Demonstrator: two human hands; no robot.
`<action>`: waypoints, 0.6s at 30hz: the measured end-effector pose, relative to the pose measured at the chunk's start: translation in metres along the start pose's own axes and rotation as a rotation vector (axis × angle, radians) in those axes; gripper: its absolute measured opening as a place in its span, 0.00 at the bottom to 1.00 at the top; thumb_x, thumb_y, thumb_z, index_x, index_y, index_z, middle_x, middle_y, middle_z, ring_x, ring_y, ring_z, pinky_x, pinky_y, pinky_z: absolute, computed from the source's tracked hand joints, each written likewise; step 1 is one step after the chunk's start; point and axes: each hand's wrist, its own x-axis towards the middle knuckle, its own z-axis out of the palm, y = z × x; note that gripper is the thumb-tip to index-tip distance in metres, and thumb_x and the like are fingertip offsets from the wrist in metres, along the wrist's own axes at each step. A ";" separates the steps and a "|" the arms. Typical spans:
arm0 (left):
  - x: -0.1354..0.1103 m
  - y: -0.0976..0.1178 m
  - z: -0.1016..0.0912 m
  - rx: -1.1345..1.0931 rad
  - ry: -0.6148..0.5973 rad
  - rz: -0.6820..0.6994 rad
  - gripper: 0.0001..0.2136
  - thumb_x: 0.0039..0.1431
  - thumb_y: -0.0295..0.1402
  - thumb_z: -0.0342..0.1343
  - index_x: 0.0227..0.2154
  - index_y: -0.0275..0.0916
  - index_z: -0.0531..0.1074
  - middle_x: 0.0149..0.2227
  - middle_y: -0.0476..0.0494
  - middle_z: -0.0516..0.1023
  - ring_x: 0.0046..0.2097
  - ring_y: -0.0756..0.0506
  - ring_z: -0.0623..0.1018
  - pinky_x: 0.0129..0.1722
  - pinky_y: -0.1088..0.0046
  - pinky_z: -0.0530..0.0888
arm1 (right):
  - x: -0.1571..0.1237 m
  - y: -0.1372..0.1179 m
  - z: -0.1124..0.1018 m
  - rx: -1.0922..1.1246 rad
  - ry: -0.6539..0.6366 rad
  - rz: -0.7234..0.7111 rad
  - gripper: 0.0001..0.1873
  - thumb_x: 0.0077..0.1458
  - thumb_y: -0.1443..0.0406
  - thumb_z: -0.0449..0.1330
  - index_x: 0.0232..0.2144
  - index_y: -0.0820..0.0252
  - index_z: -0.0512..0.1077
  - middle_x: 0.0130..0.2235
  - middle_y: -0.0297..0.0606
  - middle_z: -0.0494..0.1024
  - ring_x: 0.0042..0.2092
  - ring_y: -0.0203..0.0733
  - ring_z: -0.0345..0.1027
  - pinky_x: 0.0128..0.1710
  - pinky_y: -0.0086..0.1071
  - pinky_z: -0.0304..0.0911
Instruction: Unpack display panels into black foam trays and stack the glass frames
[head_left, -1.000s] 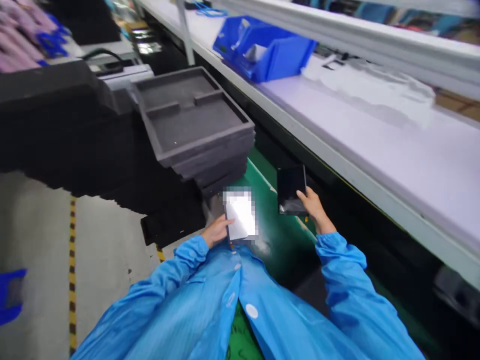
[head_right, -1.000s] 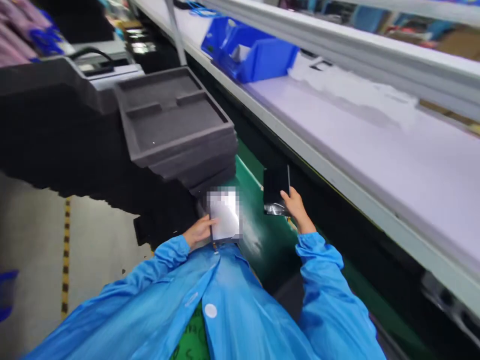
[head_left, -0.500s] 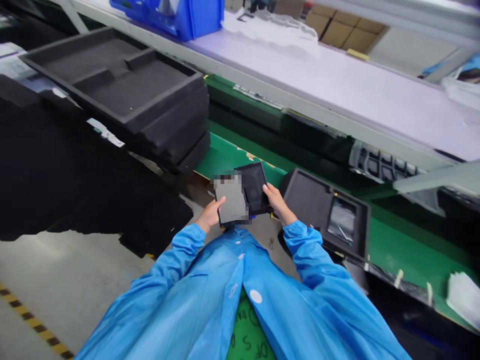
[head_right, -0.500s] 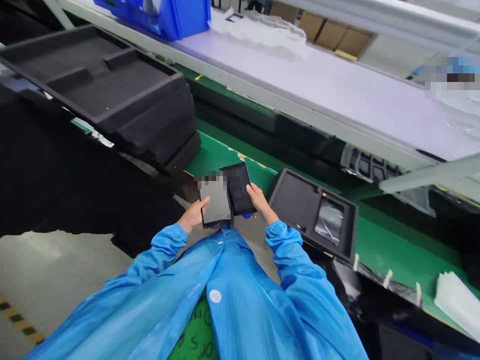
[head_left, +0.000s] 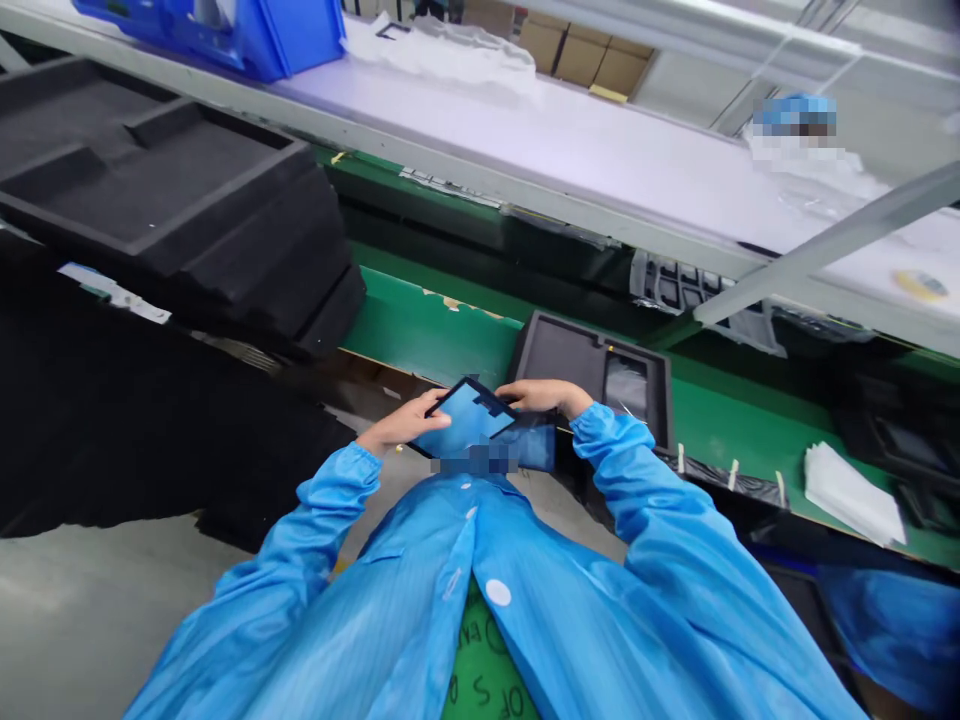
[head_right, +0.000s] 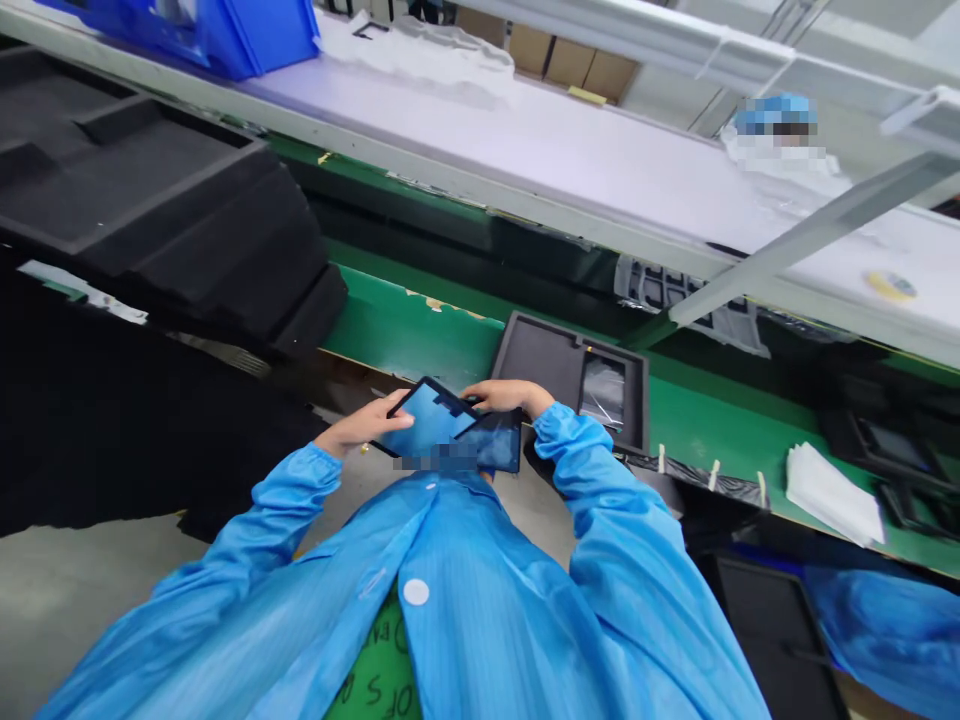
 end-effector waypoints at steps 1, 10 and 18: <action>0.007 0.010 0.005 0.046 -0.054 0.045 0.32 0.52 0.43 0.68 0.59 0.38 0.72 0.53 0.37 0.80 0.49 0.38 0.80 0.51 0.63 0.75 | 0.002 -0.005 -0.002 0.031 -0.085 -0.015 0.21 0.52 0.62 0.68 0.48 0.64 0.79 0.46 0.41 0.83 0.47 0.47 0.75 0.48 0.34 0.69; 0.084 0.036 0.080 0.260 -0.440 -0.037 0.17 0.54 0.48 0.64 0.30 0.36 0.76 0.25 0.51 0.75 0.29 0.47 0.72 0.31 0.74 0.67 | -0.030 0.028 -0.035 0.384 -0.103 -0.056 0.24 0.48 0.54 0.73 0.43 0.64 0.80 0.37 0.39 0.84 0.38 0.41 0.76 0.37 0.28 0.70; 0.122 0.007 0.154 -0.266 0.108 -0.197 0.31 0.49 0.49 0.68 0.53 0.35 0.72 0.51 0.34 0.81 0.49 0.37 0.80 0.50 0.61 0.76 | -0.115 0.109 0.042 1.174 0.835 -0.127 0.37 0.62 0.45 0.59 0.67 0.45 0.55 0.57 0.43 0.76 0.51 0.48 0.75 0.45 0.43 0.73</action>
